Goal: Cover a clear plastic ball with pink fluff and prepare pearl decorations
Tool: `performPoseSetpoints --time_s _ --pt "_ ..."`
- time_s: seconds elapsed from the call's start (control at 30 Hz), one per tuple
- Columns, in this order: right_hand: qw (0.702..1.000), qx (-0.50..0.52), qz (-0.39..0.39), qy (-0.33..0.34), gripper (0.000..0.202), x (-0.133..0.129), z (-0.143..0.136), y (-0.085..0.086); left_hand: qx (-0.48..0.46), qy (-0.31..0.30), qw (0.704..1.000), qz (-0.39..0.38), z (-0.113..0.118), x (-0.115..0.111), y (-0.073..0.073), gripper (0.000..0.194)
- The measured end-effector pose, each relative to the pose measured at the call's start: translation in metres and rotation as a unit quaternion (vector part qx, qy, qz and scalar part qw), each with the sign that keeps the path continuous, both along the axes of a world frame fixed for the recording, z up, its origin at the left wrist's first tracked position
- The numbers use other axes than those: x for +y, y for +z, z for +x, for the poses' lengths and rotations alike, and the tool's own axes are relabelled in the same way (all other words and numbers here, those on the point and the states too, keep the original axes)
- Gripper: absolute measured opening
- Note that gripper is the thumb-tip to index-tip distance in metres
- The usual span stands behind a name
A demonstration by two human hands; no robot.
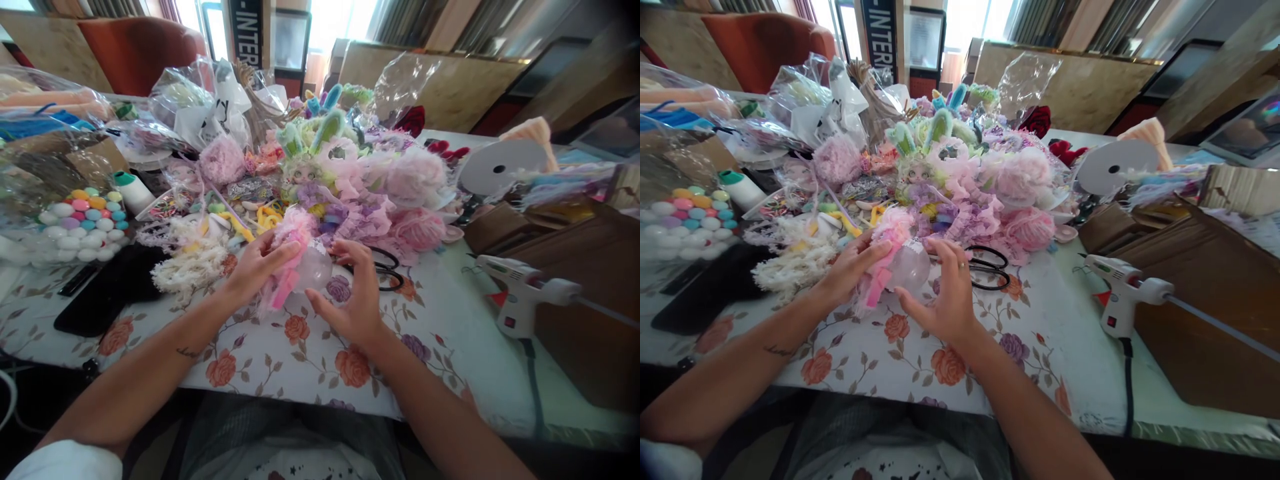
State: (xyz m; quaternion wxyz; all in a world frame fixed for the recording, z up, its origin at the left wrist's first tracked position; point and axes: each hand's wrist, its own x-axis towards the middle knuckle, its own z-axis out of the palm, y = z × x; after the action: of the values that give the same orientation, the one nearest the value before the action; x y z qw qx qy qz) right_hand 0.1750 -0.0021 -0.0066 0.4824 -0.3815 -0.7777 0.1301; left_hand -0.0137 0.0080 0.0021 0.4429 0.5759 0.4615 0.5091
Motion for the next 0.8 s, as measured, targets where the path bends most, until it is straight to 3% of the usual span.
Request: performPoseSetpoints --time_s 0.07,0.17,0.3,0.57,0.8 --pt "0.989 -0.055 0.137 -0.021 0.051 -0.005 0.0 0.001 0.002 0.008 1.0 -0.007 0.0 0.0 0.0 0.036" --pt "0.94 -0.174 0.294 -0.004 0.027 -0.011 -0.005 0.002 0.014 0.02 1.0 -0.017 0.0 -0.001 0.001 0.035" --pt "0.883 -0.231 0.408 0.008 0.009 -0.014 -0.013 0.004 0.058 0.03 0.998 -0.025 0.0 -0.003 0.004 0.037" --pt "0.854 -0.272 0.442 0.029 0.009 -0.016 -0.017 0.001 0.09 0.026 0.995 -0.043 0.0 -0.005 0.007 0.038" --pt "0.867 -0.222 0.442 0.053 0.012 -0.018 -0.015 0.007 0.125 0.013 0.991 -0.047 -0.001 -0.004 0.009 0.04"
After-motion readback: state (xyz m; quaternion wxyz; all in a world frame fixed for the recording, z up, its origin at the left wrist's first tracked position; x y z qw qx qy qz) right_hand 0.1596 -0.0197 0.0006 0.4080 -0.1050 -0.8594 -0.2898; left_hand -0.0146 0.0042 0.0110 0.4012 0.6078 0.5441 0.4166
